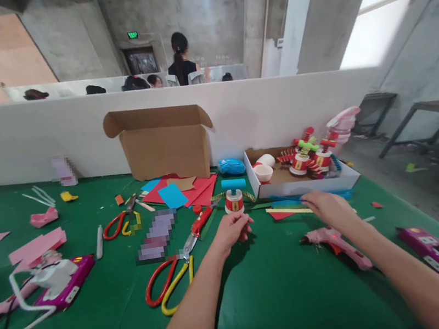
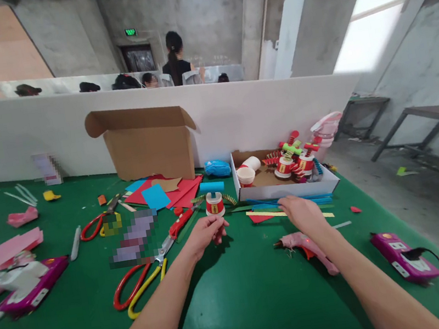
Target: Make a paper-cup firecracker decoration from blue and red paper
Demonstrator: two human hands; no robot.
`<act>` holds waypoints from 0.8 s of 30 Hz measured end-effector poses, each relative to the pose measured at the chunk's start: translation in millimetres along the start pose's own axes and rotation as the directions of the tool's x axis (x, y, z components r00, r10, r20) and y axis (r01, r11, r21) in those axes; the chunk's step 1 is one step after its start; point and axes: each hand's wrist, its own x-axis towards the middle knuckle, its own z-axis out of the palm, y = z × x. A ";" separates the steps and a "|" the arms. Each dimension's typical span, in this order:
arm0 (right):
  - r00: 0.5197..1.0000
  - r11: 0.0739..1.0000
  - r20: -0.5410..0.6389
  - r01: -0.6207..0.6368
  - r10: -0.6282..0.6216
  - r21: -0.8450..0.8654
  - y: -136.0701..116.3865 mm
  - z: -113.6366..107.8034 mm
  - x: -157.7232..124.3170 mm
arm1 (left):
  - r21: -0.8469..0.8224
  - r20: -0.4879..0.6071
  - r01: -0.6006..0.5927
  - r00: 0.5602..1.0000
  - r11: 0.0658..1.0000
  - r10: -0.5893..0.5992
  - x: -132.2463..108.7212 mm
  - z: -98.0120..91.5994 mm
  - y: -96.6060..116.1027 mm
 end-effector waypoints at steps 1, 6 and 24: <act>0.999 0.999 -0.003 -0.050 0.050 -0.017 2.3 -1.8 -0.1 | 0.011 0.004 0.003 1.000 1.000 -0.003 -0.2 0.8 -0.2; 0.989 0.941 -0.145 0.013 0.039 0.340 -52.0 -7.4 -9.0 | 0.047 -0.014 -0.001 1.000 0.999 0.001 2.3 3.4 -5.0; 0.980 0.509 -0.193 0.187 -0.040 0.840 -168.2 52.1 -14.6 | 0.889 -0.426 0.322 0.842 0.325 0.331 56.2 -128.7 63.5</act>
